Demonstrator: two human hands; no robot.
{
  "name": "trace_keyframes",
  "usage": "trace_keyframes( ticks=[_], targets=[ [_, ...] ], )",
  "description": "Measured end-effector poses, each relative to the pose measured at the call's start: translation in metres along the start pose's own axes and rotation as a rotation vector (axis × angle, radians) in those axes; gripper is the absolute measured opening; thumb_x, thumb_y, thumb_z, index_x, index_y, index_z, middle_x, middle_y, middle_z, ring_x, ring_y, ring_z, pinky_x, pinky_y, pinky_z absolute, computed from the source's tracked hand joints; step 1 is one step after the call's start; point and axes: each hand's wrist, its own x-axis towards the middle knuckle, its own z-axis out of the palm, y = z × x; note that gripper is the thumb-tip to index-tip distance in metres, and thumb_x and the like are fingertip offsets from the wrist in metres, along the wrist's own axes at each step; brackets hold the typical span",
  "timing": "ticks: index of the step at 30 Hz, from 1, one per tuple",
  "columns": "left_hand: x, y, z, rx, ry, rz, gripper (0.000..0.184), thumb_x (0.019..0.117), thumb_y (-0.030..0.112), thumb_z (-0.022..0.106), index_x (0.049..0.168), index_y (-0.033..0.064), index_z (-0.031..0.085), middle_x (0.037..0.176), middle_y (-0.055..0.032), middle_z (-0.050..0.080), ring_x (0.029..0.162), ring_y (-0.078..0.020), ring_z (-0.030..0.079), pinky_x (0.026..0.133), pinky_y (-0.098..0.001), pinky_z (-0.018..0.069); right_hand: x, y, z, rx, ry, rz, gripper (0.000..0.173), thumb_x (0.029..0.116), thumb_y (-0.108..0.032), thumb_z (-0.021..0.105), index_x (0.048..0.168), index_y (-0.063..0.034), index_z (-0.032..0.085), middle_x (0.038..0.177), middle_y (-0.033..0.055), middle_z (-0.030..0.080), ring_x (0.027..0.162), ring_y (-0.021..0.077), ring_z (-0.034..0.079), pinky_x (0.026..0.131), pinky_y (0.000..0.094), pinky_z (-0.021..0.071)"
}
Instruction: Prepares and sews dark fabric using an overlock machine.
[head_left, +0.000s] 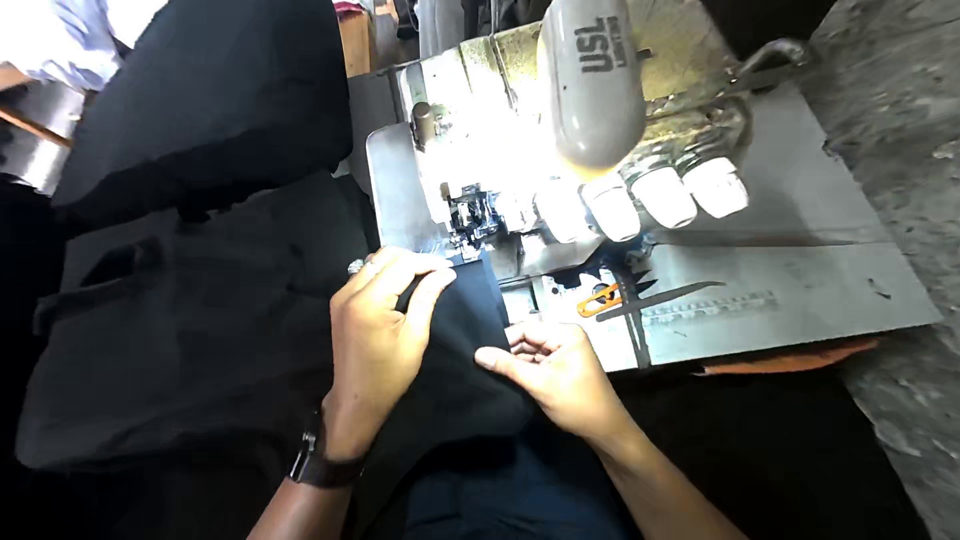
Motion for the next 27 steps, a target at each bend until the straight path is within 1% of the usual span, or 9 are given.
trace_keyframes(
  ticks=[2, 6, 8, 9, 13, 16, 19, 23, 27],
  targets=[
    [0.001, 0.002, 0.002, 0.014, 0.029, -0.008, 0.01, 0.0946, 0.016, 0.071, 0.096, 0.008, 0.077, 0.098, 0.0011, 0.073, 0.097, -0.0038, 0.066, 0.085, -0.0214, 0.0533, -0.001, -0.003, -0.002, 0.02, 0.015, -0.007, 0.016, 0.0839, -0.017, 0.084, 0.089, -0.0068, 0.073, 0.071, -0.0078, 0.067, 0.059, -0.0043, 0.059, 0.054, 0.0118, 0.0507],
    [0.003, -0.009, 0.014, 0.028, 0.035, -0.013, 0.011, 0.0952, 0.019, 0.07, 0.094, 0.0097, 0.077, 0.097, 0.0014, 0.072, 0.097, -0.0074, 0.064, 0.087, -0.0301, 0.0494, 0.009, 0.014, 0.001, -0.128, 0.126, -0.009, 0.042, 0.0794, -0.028, 0.087, 0.106, -0.0114, 0.061, 0.067, -0.0113, 0.061, 0.053, -0.0041, 0.054, 0.049, 0.0118, 0.0462],
    [0.003, -0.012, 0.018, 0.034, 0.038, -0.019, 0.011, 0.095, 0.02, 0.071, 0.093, 0.0119, 0.077, 0.098, 0.0028, 0.072, 0.097, -0.0075, 0.064, 0.088, -0.0322, 0.0489, 0.015, 0.022, 0.002, -0.201, 0.184, -0.078, 0.035, 0.0808, -0.032, 0.086, 0.1, -0.0101, 0.067, 0.065, -0.0116, 0.059, 0.053, -0.0059, 0.05, 0.049, 0.0107, 0.0413],
    [0.003, -0.013, 0.019, 0.036, 0.04, -0.027, 0.01, 0.0944, 0.021, 0.072, 0.093, 0.0128, 0.078, 0.098, 0.0034, 0.072, 0.098, -0.0072, 0.064, 0.088, -0.0326, 0.0487, 0.015, 0.024, 0.002, -0.227, 0.202, -0.115, 0.029, 0.0823, -0.033, 0.085, 0.091, -0.0099, 0.07, 0.067, -0.0107, 0.059, 0.056, -0.0066, 0.048, 0.05, 0.0102, 0.0386],
    [-0.003, -0.011, 0.018, 0.034, 0.029, -0.066, 0.01, 0.0933, 0.025, 0.073, 0.09, 0.0163, 0.078, 0.098, 0.0063, 0.071, 0.098, -0.0062, 0.062, 0.088, -0.0325, 0.046, 0.003, 0.025, 0.0, -0.235, 0.104, -0.13, 0.026, 0.0891, -0.034, 0.079, 0.081, -0.0113, 0.069, 0.09, -0.0027, 0.065, 0.081, -0.0013, 0.059, 0.069, 0.0136, 0.0487],
    [-0.009, -0.008, 0.016, 0.023, 0.016, -0.075, 0.01, 0.0917, 0.027, 0.075, 0.089, 0.0186, 0.079, 0.098, 0.0081, 0.07, 0.097, -0.0048, 0.061, 0.088, -0.0322, 0.0451, -0.01, 0.017, 0.002, -0.177, 0.075, -0.112, 0.025, 0.089, -0.024, 0.078, 0.083, -0.0096, 0.059, 0.071, -0.007, 0.057, 0.061, -0.0068, 0.052, 0.052, 0.0087, 0.0428],
    [-0.009, -0.006, 0.015, 0.049, -0.002, -0.078, 0.009, 0.0905, 0.028, 0.076, 0.09, 0.0201, 0.08, 0.098, 0.0086, 0.071, 0.096, -0.0054, 0.062, 0.087, -0.0356, 0.0437, -0.015, 0.006, 0.001, -0.195, 0.055, -0.153, 0.023, 0.0901, -0.019, 0.077, 0.089, -0.0077, 0.057, 0.071, -0.0061, 0.057, 0.061, -0.0063, 0.053, 0.053, 0.0085, 0.0449],
    [-0.006, -0.005, 0.013, 0.079, -0.021, -0.083, 0.009, 0.0896, 0.031, 0.077, 0.091, 0.0223, 0.08, 0.098, 0.0097, 0.072, 0.095, -0.0053, 0.062, 0.087, -0.0386, 0.0425, -0.016, -0.008, -0.002, -0.219, -0.067, -0.197, 0.019, 0.0934, -0.015, 0.073, 0.103, -0.0031, 0.062, 0.083, -0.0016, 0.064, 0.068, -0.0029, 0.061, 0.06, 0.0113, 0.0533],
    [-0.002, -0.003, 0.011, 0.106, -0.054, -0.095, 0.01, 0.0893, 0.034, 0.077, 0.091, 0.0234, 0.079, 0.097, 0.0115, 0.072, 0.094, -0.0049, 0.063, 0.09, -0.0427, 0.0412, -0.009, -0.022, -0.009, -0.334, -0.202, -0.076, 0.052, 0.0914, -0.025, 0.073, 0.14, -0.0131, 0.058, 0.076, -0.0064, 0.061, 0.059, -0.0031, 0.054, 0.054, 0.0121, 0.0473]
  ],
)
